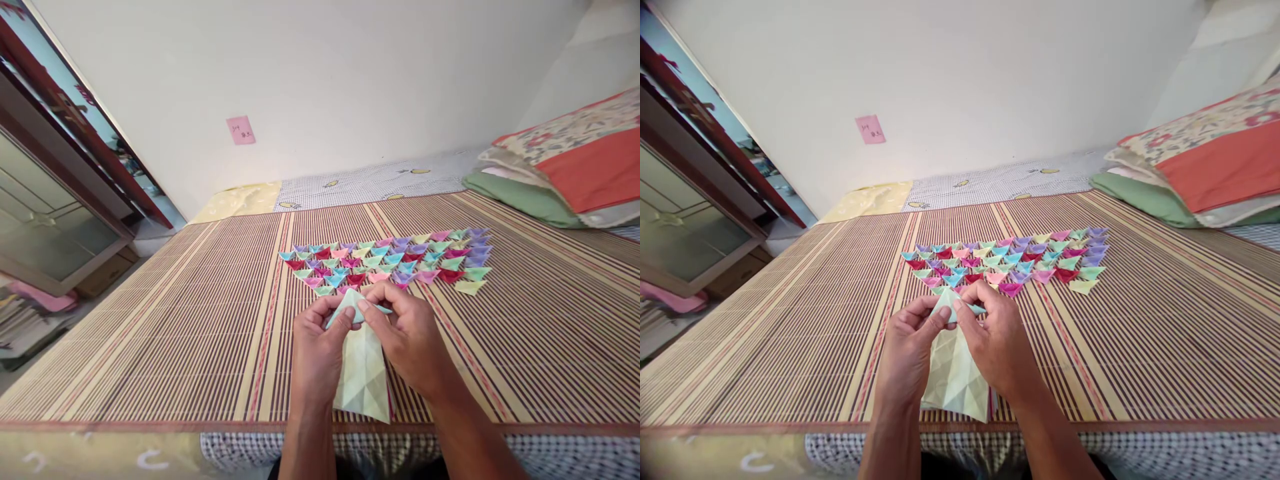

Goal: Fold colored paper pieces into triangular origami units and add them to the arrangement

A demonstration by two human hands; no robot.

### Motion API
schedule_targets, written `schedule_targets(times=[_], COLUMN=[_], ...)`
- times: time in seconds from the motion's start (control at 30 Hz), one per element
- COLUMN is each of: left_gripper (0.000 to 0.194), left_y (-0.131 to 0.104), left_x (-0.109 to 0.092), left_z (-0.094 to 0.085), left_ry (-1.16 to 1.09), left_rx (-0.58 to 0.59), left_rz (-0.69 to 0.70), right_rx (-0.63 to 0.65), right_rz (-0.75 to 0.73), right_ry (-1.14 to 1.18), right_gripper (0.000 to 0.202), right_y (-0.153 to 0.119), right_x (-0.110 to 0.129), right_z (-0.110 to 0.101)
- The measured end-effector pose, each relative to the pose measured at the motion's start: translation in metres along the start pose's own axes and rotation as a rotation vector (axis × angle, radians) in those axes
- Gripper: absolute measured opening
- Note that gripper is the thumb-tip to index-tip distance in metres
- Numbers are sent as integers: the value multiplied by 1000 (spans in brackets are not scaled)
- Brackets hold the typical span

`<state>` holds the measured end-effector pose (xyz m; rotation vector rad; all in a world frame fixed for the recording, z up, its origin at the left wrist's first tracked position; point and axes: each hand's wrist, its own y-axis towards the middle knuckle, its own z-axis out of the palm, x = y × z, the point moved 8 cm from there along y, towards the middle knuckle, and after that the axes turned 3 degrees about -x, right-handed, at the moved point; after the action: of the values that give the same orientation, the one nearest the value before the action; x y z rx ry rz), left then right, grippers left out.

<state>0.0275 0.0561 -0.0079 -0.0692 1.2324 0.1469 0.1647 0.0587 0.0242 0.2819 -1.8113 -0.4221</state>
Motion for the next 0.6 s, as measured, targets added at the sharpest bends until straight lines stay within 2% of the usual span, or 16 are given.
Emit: schedule_targets(times=[0.2, 0.6], left_gripper=[12, 18], left_y=[-1, 0], left_x=[1, 3], left_z=[1, -3], left_ry=[19, 54], left_rx=[13, -63], left_rz=[3, 9], right_rx=[1, -7], right_rz=[-14, -38], right_ry=[-27, -37], right_gripper=[21, 21], right_y=[0, -1], right_x=[3, 7], right_z=[0, 1])
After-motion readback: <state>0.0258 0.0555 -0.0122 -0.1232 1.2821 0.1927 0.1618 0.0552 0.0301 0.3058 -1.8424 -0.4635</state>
